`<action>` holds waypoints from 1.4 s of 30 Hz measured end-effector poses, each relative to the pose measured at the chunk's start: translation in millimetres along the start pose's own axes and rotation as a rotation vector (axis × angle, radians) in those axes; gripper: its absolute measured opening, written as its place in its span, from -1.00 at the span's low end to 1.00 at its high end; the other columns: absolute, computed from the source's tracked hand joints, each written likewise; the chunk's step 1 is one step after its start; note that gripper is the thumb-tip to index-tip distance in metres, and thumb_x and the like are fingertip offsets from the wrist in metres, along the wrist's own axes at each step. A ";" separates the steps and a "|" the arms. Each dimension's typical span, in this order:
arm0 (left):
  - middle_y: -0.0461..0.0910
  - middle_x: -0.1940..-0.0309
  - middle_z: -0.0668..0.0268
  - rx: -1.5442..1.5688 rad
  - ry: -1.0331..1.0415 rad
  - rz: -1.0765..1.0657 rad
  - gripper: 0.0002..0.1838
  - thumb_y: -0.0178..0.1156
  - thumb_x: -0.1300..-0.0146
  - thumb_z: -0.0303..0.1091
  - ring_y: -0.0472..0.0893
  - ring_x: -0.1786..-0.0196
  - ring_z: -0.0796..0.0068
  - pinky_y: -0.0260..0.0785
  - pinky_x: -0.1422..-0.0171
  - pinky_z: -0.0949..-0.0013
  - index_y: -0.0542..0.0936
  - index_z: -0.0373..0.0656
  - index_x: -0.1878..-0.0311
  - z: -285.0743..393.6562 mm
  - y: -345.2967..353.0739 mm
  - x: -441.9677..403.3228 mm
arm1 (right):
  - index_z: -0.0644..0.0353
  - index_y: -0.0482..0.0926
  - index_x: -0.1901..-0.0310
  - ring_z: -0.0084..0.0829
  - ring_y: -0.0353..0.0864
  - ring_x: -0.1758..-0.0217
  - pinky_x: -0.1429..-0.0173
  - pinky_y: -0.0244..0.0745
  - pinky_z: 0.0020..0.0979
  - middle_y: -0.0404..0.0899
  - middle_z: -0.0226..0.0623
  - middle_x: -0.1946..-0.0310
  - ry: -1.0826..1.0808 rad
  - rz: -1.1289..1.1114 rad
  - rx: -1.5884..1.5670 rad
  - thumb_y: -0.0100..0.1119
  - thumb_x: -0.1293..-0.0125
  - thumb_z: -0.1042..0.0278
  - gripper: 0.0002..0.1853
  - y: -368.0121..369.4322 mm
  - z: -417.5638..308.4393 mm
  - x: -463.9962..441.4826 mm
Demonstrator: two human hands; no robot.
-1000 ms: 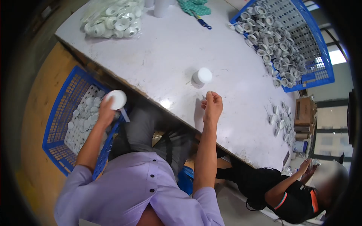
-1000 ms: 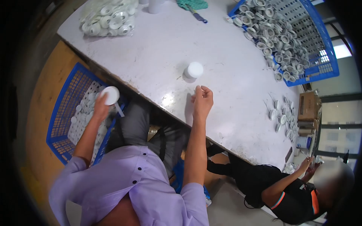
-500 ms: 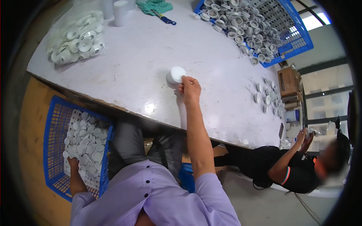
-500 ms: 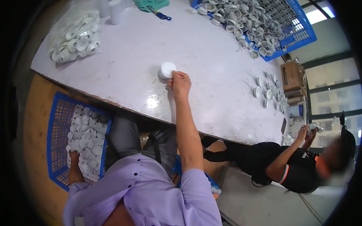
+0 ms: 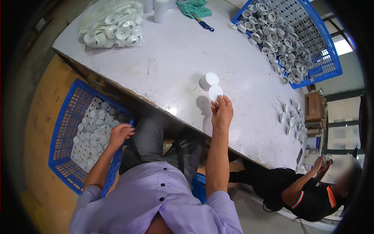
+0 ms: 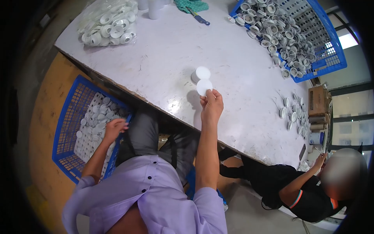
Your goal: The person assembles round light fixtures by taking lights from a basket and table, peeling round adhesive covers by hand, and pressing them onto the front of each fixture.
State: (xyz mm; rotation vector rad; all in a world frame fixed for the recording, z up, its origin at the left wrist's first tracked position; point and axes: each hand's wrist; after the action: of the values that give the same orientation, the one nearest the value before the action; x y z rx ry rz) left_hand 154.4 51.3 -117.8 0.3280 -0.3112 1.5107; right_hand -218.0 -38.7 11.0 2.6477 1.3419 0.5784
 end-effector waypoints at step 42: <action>0.61 0.16 0.06 -0.622 1.428 -0.166 -0.76 0.22 0.08 -0.63 0.65 0.27 0.19 0.53 0.22 0.35 0.58 -0.30 0.25 130.6 195.0 -1.3 | 0.30 0.50 0.16 -0.60 0.51 0.53 0.47 0.43 -0.63 0.57 -0.33 0.45 0.190 -0.371 -0.146 0.07 -0.33 0.27 -0.76 -53.0 37.1 87.7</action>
State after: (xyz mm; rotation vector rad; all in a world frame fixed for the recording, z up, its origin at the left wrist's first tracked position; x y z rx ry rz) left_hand -40.1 4.5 5.0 -1.1659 0.3923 1.0872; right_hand -196.6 65.5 -12.8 2.1966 1.7144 0.8498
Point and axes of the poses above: each hand's wrist, its own x-axis away from the middle knuckle, its own y-axis out of the palm, z = x × y
